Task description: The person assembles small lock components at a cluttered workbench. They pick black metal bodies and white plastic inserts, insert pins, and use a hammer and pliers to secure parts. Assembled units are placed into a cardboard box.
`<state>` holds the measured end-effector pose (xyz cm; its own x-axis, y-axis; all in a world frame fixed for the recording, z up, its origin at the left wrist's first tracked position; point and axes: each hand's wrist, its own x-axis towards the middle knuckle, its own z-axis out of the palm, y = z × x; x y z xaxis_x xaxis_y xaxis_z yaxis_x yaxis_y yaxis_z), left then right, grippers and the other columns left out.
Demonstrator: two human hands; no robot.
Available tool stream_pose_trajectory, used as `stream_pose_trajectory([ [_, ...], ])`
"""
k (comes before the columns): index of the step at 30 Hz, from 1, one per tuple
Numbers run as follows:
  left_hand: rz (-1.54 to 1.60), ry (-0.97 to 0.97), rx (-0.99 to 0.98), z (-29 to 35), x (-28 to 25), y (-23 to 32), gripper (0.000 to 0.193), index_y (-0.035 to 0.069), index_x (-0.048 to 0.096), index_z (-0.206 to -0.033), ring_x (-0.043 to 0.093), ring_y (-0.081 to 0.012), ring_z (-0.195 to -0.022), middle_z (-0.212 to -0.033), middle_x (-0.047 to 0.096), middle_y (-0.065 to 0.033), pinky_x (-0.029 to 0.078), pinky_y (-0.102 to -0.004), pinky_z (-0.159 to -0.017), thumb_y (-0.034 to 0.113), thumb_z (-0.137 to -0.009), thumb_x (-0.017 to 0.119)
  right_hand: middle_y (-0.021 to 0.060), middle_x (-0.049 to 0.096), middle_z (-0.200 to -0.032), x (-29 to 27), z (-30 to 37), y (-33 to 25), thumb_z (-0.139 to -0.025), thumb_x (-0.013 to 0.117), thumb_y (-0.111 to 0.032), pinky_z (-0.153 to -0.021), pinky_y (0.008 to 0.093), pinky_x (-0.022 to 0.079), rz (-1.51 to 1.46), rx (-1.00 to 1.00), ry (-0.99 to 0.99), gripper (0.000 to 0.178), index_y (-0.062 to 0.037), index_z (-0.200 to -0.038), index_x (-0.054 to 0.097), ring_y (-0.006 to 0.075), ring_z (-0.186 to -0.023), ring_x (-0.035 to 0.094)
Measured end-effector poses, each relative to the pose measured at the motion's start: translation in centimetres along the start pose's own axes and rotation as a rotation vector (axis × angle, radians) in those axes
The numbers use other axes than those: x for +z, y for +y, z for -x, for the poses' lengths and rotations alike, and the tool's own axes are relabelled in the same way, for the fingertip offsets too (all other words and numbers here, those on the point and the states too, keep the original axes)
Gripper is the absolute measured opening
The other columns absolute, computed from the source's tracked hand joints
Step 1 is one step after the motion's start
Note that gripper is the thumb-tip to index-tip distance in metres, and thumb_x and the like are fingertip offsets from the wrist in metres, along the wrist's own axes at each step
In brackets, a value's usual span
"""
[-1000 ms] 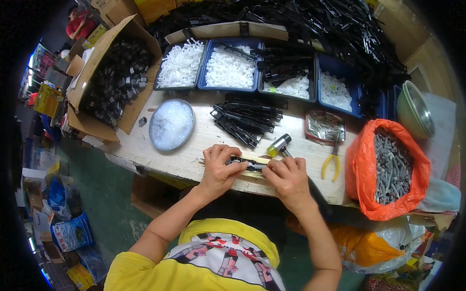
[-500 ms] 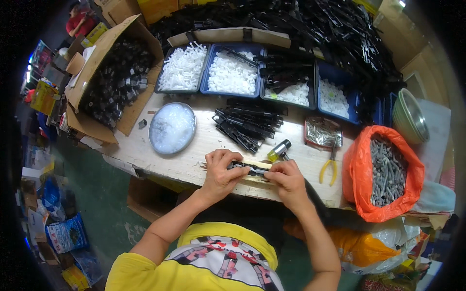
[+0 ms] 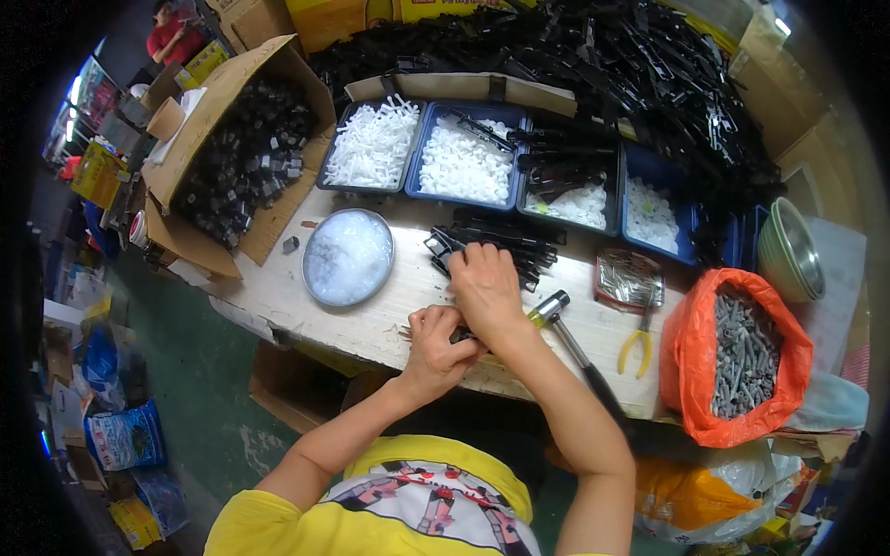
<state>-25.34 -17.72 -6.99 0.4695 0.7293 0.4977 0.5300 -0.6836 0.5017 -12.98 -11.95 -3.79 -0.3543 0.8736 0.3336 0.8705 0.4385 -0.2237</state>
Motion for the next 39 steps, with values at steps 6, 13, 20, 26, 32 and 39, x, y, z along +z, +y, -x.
stream_pose_trajectory([
  [6,0.033,0.02,-0.014,0.2,0.1,0.0,0.014,0.015,0.065,-0.078,0.047,-0.0219,-0.092,-0.093,0.054,-0.0017,0.027,-0.0387,-0.08,0.01,-0.065,0.068,0.0114,0.056,-0.078,0.1,-0.3,1.2,-0.072,0.059,-0.006,-0.068,0.0378,0.038,-0.056,0.004,0.008,0.014,-0.0039,-0.086,0.056,0.0283,-0.073,0.054],
  [13,0.167,0.025,-0.108,0.2,-0.8,0.0,0.024,0.011,0.064,-0.09,0.047,-0.0208,-0.095,-0.097,0.056,-0.0034,0.028,-0.0351,-0.082,0.012,-0.066,0.07,0.0203,0.054,-0.091,-4.2,2.8,2.8,-0.078,0.054,-0.009,-0.076,0.0402,0.043,-0.504,0.305,0.135,0.025,0.0014,-0.101,0.051,0.0353,-0.085,0.056],
  [20,0.204,0.089,-0.229,1.5,-3.3,-1.0,0.032,0.008,0.063,-0.096,0.046,-0.0212,-0.095,-0.099,0.056,-0.0045,0.03,-0.0335,-0.081,0.011,-0.065,0.071,0.0117,0.053,-0.084,-5.6,8.4,1.3,-0.074,0.068,-0.019,-0.064,0.0365,0.044,-0.376,0.242,0.026,0.03,-0.0037,-0.097,0.056,0.0291,-0.076,0.055],
  [26,0.179,0.109,-0.246,2.2,-3.7,-1.4,0.033,0.01,0.063,-0.097,0.045,-0.0204,-0.093,-0.099,0.056,-0.0028,0.029,-0.0342,-0.08,0.012,-0.065,0.071,0.0071,0.05,-0.089,-3.9,8.6,-0.7,-0.071,0.068,-0.018,-0.072,0.0357,0.033,-0.202,0.077,-0.048,0.03,-0.0066,-0.097,0.058,0.0232,-0.085,0.047],
  [32,0.135,0.105,-0.24,2.2,-3.5,-1.9,0.034,0.01,0.063,-0.098,0.045,-0.0204,-0.093,-0.098,0.055,-0.0026,0.029,-0.034,-0.079,0.013,-0.065,0.071,0.0066,0.049,-0.089,-2.9,8.2,-1.0,-0.072,0.067,-0.02,-0.074,0.0378,0.031,-0.178,0.041,-0.049,0.027,-0.0078,-0.095,0.058,0.0227,-0.088,0.046],
  [39,0.107,0.046,-0.24,1.8,-3.6,-1.7,0.034,0.007,0.063,-0.098,0.045,-0.0219,-0.093,-0.098,0.056,-0.0052,0.031,-0.0334,-0.079,0.012,-0.066,0.072,0.0066,0.05,-0.091,-2.5,7.8,-1.1,-0.073,0.067,-0.022,-0.075,0.0394,0.031,-0.115,0.035,-0.092,0.028,-0.0084,-0.096,0.058,0.0232,-0.088,0.045],
])
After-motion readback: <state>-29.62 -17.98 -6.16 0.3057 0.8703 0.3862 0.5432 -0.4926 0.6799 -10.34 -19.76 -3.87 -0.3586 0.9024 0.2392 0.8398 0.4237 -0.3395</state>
